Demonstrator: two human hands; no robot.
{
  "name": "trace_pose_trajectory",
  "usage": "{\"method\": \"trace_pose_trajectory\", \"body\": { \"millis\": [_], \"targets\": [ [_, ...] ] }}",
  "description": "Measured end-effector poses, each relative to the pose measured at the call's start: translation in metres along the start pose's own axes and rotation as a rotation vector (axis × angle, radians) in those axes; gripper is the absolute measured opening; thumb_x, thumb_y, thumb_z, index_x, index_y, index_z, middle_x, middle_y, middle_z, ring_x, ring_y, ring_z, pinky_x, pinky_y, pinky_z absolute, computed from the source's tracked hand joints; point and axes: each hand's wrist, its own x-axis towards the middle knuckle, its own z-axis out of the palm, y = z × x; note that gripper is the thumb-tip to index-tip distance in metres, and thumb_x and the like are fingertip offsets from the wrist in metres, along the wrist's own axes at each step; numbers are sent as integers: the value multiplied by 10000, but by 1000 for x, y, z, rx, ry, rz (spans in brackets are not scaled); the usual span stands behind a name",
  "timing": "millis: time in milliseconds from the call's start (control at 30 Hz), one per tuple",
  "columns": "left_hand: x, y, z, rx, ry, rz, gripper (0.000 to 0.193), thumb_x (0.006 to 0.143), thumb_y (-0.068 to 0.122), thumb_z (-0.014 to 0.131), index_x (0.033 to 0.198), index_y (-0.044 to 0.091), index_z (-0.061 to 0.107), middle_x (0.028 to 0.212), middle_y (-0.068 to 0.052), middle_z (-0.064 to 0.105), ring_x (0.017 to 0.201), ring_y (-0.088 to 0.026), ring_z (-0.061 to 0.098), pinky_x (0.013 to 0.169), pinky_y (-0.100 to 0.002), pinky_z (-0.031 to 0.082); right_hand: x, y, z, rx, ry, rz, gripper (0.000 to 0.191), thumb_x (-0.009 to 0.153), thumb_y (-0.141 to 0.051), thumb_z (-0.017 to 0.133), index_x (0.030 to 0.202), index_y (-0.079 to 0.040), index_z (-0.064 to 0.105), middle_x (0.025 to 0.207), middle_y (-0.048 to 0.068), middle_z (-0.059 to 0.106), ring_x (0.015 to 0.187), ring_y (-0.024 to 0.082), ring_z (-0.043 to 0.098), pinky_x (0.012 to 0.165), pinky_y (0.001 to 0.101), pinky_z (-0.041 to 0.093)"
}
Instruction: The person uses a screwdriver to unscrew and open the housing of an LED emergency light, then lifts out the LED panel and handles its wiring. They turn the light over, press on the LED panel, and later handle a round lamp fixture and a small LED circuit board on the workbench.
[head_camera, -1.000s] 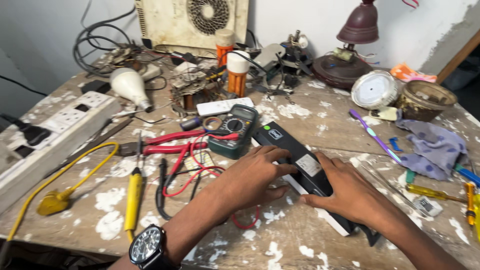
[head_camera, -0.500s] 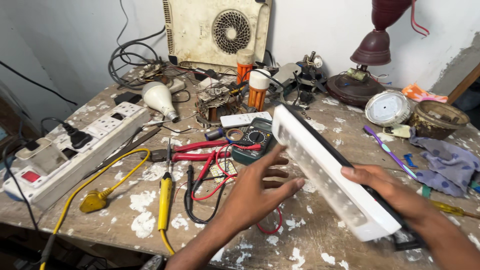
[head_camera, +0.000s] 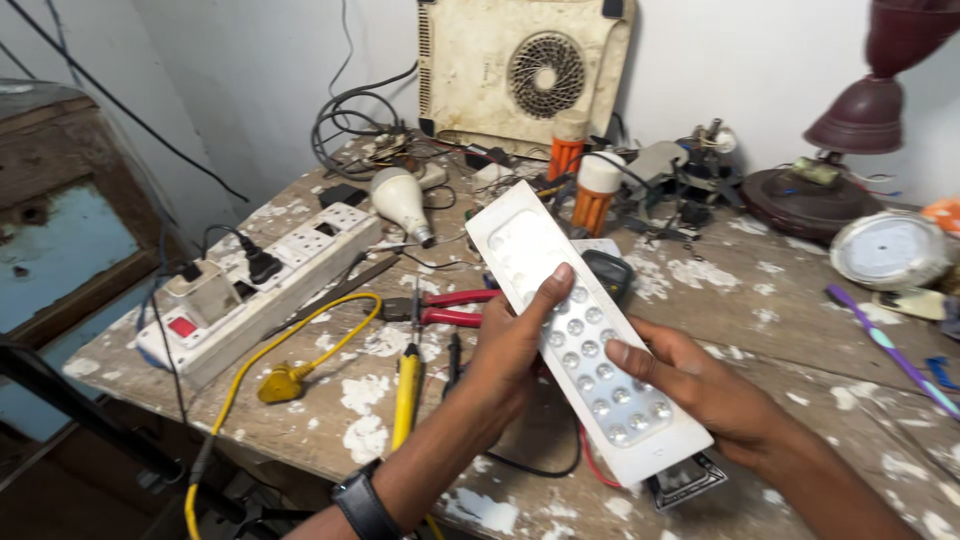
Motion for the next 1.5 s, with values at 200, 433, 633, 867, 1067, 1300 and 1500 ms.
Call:
{"method": "trace_pose_trajectory", "body": {
  "millis": [200, 433, 633, 867, 1067, 1300, 1500],
  "targets": [
    [-2, 0, -11, 71, 16, 2, 520, 896, 348, 726, 1233, -34, 624, 1065, -145, 750, 892, -192, 741, 773, -341, 598, 16, 4, 4, -123, 116, 141, 583, 907, -465, 665, 1216, 29, 646, 833, 100, 762, 603, 142, 697, 518, 296, 549],
    [-13, 7, -18, 115, -36, -7, 521, 944, 334, 667, 1282, -57, 602, 1113, -144, 736, 970, -194, 724, 870, -345, 582, 28, -7, 7, -371, 92, 255, 599, 884, -553, 607, 1161, -28, 691, 838, 69, 798, 706, 118, 695, 636, 292, 565],
    [-13, 4, -24, 321, 80, 120, 479, 945, 362, 658, 1200, -44, 655, 1068, -153, 761, 936, -196, 741, 813, -345, 592, 37, -13, 25, -533, 99, 216, 570, 918, -561, 595, 1153, -62, 738, 790, 71, 757, 658, 113, 663, 588, 294, 536],
    [9, 21, -55, 691, 295, 114, 505, 911, 407, 656, 1100, -56, 733, 941, -176, 800, 827, -235, 795, 740, -367, 605, 68, -17, 47, -494, 38, 134, 614, 948, -570, 583, 990, 7, 789, 700, 43, 738, 568, 110, 640, 526, 295, 504],
    [15, 20, -67, 937, 311, 152, 507, 851, 382, 711, 1096, -60, 694, 957, -203, 782, 889, -291, 793, 800, -397, 606, 86, -10, 48, -682, 78, 53, 671, 924, -582, 570, 841, 49, 780, 665, 100, 732, 584, 141, 639, 535, 353, 508],
    [8, 17, -69, 1118, 300, 207, 472, 858, 399, 708, 1067, -25, 719, 930, -206, 779, 891, -322, 782, 839, -417, 590, 90, 3, 36, -803, 77, -11, 672, 921, -588, 573, 836, 36, 809, 651, 101, 761, 585, 132, 689, 561, 323, 533],
    [2, 36, -68, 854, 251, 191, 380, 991, 328, 547, 1062, -1, 725, 921, -160, 785, 823, -297, 792, 725, -425, 621, 88, 0, 10, -272, 32, 127, 646, 885, -531, 627, 948, 100, 752, 697, 116, 740, 520, 160, 671, 460, 311, 523]
  ]
}}
